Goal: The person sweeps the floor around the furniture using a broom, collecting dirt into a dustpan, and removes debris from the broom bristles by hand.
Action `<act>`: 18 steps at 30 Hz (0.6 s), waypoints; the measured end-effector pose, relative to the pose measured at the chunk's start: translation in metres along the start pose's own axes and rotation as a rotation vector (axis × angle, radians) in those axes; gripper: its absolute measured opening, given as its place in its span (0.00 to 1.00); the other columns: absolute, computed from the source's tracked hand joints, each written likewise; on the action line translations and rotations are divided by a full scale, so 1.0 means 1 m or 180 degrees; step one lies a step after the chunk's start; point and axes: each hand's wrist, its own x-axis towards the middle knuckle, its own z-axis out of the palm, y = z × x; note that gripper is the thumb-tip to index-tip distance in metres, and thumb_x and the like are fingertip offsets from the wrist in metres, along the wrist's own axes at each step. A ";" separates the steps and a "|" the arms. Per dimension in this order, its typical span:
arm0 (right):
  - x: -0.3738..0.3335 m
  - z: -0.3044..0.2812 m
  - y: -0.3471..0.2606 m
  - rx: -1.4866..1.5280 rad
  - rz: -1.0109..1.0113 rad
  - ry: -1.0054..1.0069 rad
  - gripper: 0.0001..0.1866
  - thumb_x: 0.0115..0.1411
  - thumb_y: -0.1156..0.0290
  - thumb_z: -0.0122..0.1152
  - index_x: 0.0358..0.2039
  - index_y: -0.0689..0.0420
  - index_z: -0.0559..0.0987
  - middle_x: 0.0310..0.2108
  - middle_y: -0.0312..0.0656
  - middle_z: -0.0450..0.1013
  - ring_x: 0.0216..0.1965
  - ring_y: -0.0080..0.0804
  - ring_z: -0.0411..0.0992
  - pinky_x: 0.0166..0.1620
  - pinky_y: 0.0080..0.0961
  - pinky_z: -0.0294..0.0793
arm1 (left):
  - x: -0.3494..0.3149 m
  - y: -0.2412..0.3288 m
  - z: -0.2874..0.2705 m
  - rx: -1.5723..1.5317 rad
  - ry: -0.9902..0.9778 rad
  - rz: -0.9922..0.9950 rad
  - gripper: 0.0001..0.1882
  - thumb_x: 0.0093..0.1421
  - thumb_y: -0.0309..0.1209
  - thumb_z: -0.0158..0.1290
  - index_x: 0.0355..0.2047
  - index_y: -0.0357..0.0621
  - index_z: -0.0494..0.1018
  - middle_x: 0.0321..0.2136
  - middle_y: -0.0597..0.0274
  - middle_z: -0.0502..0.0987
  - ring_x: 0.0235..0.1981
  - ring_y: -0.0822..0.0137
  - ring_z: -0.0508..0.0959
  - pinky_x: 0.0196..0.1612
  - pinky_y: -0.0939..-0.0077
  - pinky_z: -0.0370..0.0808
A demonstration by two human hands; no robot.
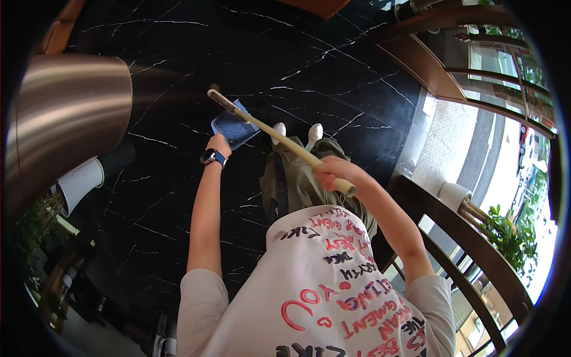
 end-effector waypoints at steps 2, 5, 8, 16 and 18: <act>-0.027 -0.002 -0.005 0.0539 0.0117 -0.0004 0.02 0.49 0.78 0.42 0.22 0.62 0.61 0.12 0.30 0.56 0.09 0.12 0.55 0.10 0.07 0.53 | -0.009 -0.013 -0.002 -0.0130 0.0050 0.0001 0.07 0.44 0.23 0.49 0.21 0.28 0.66 0.17 0.48 0.72 0.15 0.64 0.74 0.18 0.74 0.70; -0.061 -0.007 -0.009 0.1961 0.0245 0.0063 0.06 0.50 0.79 0.39 0.29 0.67 0.60 0.12 0.29 0.55 0.09 0.10 0.55 0.08 0.06 0.55 | -0.030 -0.036 0.007 -0.0342 0.0273 -0.0091 0.08 0.44 0.25 0.49 0.19 0.29 0.66 0.15 0.49 0.71 0.16 0.63 0.75 0.18 0.73 0.70; -0.089 -0.006 -0.015 0.2072 0.0031 -0.0348 0.04 0.51 0.79 0.38 0.28 0.65 0.59 0.13 0.27 0.54 0.09 0.07 0.54 0.09 0.04 0.55 | -0.064 -0.051 0.027 -0.0663 0.0909 -0.0102 0.10 0.44 0.27 0.47 0.13 0.31 0.68 0.10 0.52 0.70 0.13 0.63 0.73 0.18 0.70 0.69; -0.101 -0.013 -0.085 0.1569 -0.0279 0.0310 0.02 0.50 0.77 0.40 0.25 0.63 0.61 0.13 0.26 0.53 0.10 0.07 0.55 0.10 0.05 0.56 | -0.150 -0.015 0.044 -0.4113 0.1173 -0.1686 0.11 0.43 0.27 0.49 0.09 0.32 0.67 0.06 0.62 0.67 0.05 0.75 0.65 0.07 0.83 0.60; -0.092 -0.012 -0.103 0.1300 -0.0180 0.0521 0.02 0.49 0.77 0.40 0.22 0.59 0.60 0.12 0.26 0.54 0.10 0.07 0.55 0.10 0.05 0.56 | -0.155 -0.010 0.044 -0.4467 0.1393 -0.1808 0.10 0.43 0.26 0.49 0.10 0.33 0.67 0.07 0.62 0.67 0.05 0.76 0.64 0.07 0.84 0.60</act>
